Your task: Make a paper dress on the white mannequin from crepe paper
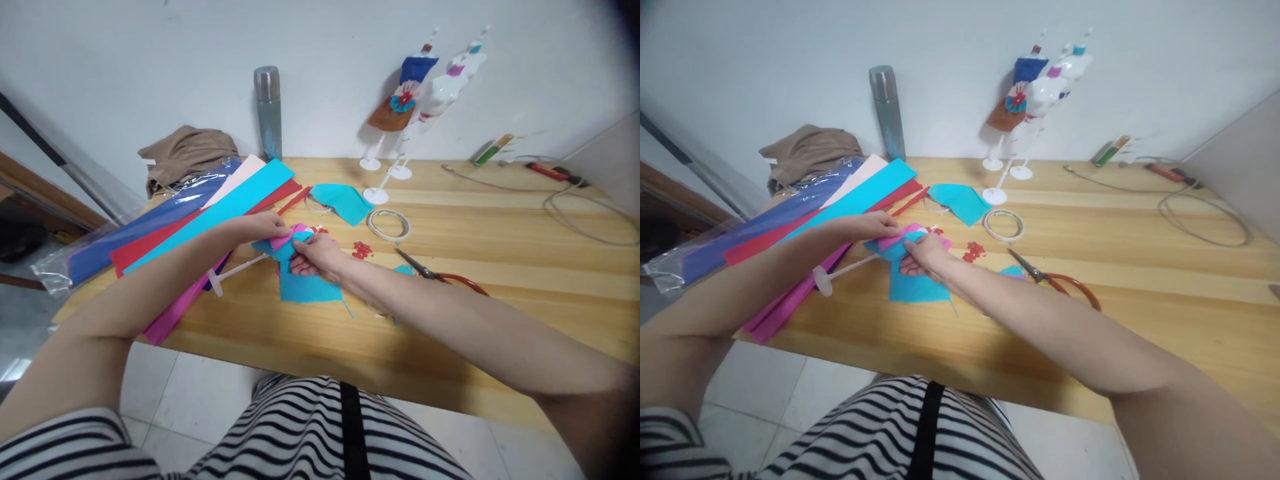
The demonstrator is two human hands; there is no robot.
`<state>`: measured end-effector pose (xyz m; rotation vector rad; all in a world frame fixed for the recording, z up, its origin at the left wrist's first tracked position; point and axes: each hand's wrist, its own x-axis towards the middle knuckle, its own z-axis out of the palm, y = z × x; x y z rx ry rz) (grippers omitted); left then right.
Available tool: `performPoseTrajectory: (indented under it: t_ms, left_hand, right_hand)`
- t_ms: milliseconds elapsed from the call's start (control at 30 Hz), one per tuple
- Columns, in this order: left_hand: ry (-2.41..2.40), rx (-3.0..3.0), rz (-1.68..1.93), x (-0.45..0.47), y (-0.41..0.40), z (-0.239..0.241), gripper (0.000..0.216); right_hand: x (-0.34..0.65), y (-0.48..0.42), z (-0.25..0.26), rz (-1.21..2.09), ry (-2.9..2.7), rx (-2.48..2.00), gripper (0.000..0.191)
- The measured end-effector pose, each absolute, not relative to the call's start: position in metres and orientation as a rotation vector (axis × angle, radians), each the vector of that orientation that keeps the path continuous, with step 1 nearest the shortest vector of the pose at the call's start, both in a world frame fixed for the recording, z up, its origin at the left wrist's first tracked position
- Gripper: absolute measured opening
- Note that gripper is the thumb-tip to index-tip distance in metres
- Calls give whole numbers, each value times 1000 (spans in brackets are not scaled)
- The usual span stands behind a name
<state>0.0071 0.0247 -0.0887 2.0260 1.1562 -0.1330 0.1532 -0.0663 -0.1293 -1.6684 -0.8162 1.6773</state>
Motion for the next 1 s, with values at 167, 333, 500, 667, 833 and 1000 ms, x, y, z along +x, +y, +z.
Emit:
performPoseTrajectory:
  t_ms: [167, 333, 500, 667, 833, 1000]
  left_hand:
    - [1206, 2096, -164, 12, 19, -85, 35]
    - [1181, 2112, -144, 13, 16, -84, 33]
    - [1151, 2160, -102, 10, 20, -94, 34]
    - [1140, 2169, -65, 8, 23, -102, 36]
    - [1166, 2078, -64, 7, 25, -102, 43]
    - [1205, 1873, -19, 4, 23, -101, 51]
  right_hand:
    - [152, -67, -129, 1663, -829, -1685, 36]
    - [151, -66, -130, 1647, -833, -1689, 36]
    - [149, -67, -126, 1648, -828, -1698, 32]
    - [149, -69, -123, 1665, -829, -1689, 40]
    - [150, -67, -125, 1667, -832, -1678, 40]
    - [152, -66, -122, 1625, -888, -1672, 43]
